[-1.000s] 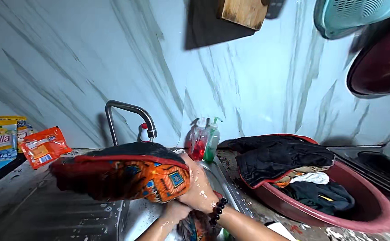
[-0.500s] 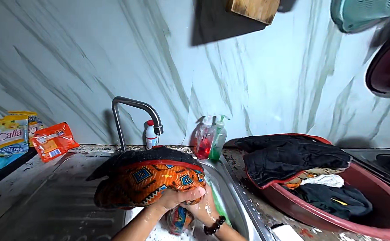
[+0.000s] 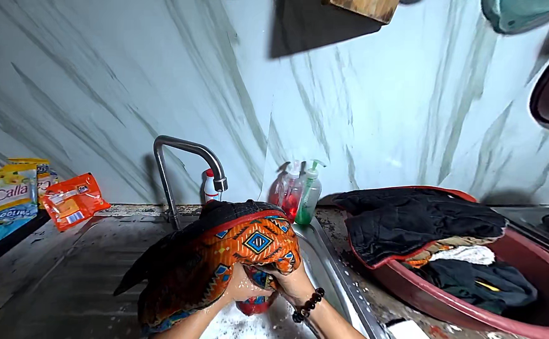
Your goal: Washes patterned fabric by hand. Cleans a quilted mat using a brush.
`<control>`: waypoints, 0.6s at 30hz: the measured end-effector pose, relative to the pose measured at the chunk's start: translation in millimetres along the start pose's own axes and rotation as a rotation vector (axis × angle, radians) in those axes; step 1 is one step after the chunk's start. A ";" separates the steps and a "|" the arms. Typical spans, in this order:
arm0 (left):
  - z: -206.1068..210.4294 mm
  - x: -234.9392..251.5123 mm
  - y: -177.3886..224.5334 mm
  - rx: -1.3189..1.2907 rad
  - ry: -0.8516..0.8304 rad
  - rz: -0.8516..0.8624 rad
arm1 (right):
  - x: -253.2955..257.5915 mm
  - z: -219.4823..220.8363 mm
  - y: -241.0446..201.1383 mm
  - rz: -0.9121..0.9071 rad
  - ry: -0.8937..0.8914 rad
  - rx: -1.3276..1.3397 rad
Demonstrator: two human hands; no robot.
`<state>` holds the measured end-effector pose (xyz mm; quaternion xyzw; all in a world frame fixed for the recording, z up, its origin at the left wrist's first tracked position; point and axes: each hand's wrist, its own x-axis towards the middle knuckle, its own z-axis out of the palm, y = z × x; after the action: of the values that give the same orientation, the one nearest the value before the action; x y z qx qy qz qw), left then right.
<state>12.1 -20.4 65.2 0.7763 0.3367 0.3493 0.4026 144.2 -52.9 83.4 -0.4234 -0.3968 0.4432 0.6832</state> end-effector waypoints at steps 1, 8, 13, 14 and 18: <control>1.7 0.9 4.7 0.002 0.036 -0.013 | 1.2 -2.1 -4.3 -0.013 -0.032 -0.002; -8.0 22.2 29.2 0.185 0.050 -0.178 | 0.8 -40.7 27.3 0.260 -0.134 0.134; -1.5 21.8 44.6 0.179 -0.004 -0.175 | -5.2 12.2 31.5 0.802 0.264 0.711; -0.4 21.9 42.7 0.194 -0.024 -0.163 | -2.8 14.6 31.6 0.780 0.316 0.783; 0.1 19.6 54.1 0.279 -0.256 -0.243 | -5.0 10.3 44.6 0.636 0.297 0.724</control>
<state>35.7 -29.1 117.0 0.8163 0.4187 0.1468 0.3699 121.4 -44.2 44.5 -0.3176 0.0325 0.6738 0.6664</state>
